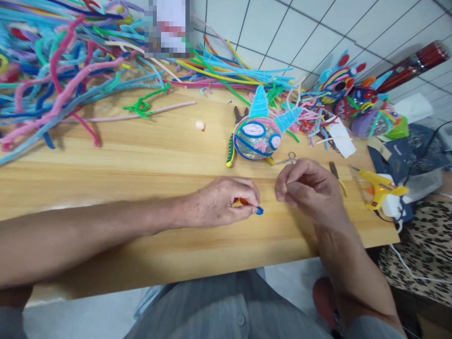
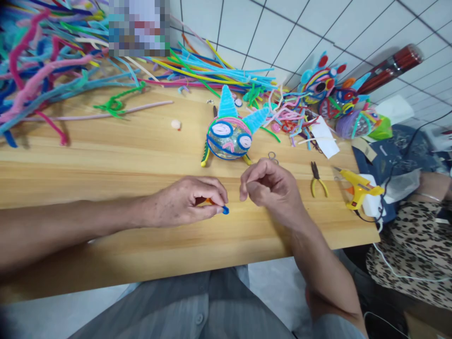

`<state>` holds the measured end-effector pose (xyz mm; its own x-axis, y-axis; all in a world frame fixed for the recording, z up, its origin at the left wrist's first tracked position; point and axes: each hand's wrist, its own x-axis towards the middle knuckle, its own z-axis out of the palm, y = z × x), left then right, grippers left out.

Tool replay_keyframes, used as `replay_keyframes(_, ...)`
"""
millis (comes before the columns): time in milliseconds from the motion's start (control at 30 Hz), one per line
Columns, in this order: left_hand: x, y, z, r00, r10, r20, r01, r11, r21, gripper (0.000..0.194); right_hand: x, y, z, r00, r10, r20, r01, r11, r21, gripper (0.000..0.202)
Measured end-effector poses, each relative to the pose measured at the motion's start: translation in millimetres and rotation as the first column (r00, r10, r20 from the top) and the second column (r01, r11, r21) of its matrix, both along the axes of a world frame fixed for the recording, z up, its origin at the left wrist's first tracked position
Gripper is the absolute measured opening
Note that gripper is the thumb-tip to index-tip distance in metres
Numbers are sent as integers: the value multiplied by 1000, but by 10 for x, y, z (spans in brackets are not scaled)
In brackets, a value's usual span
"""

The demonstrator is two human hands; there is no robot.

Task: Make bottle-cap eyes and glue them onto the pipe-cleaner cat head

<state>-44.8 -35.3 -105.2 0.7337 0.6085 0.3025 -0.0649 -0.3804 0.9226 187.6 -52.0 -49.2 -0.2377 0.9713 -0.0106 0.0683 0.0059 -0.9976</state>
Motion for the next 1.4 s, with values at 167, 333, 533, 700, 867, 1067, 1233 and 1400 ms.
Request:
replay_keyframes(167, 1, 30, -49, 996, 87, -7, -87, 996, 7, 12, 290, 73, 52, 983, -186, 4, 185, 980, 69, 18)
replay_keyframes(333, -8, 42, -82, 991, 130, -28, -130, 991, -10, 16, 782, 119, -49, 757, -475, 448, 319, 867, 382, 13)
replay_keyframes(533, -4, 55, -93, 983, 186, -8, -186, 982, 19, 16, 1250, 62, 44, 363, -751, 551, 232, 646, 728, 20)
replay_keyframes(700, -26, 35, -10, 945, 328, 15, -328, 945, 11, 10, 1359, -90, 160, 761, -575, 300, 258, 693, 673, 20)
replay_keyframes(867, -52, 27, 89, 900, 436, -5, -433, 893, -122, 13, 1001, -192, -9, 628, -609, 485, 197, 727, 658, 15)
replay_keyframes(1067, -26, 68, 20, 892, 452, -17, -444, 866, -231, 16, 333, -189, -380, 688, -188, 701, -281, 821, 497, 17)
replay_keyframes(1233, -20, 80, -14, 912, 409, -36, -401, 868, -294, 17, 118, -73, -574, 578, -109, 809, -480, 756, 445, 21)
replay_keyframes(1400, -10, 99, -1, 910, 412, -41, -402, 858, -320, 16, 114, -4, -580, 616, -126, 778, -415, 787, 456, 11)
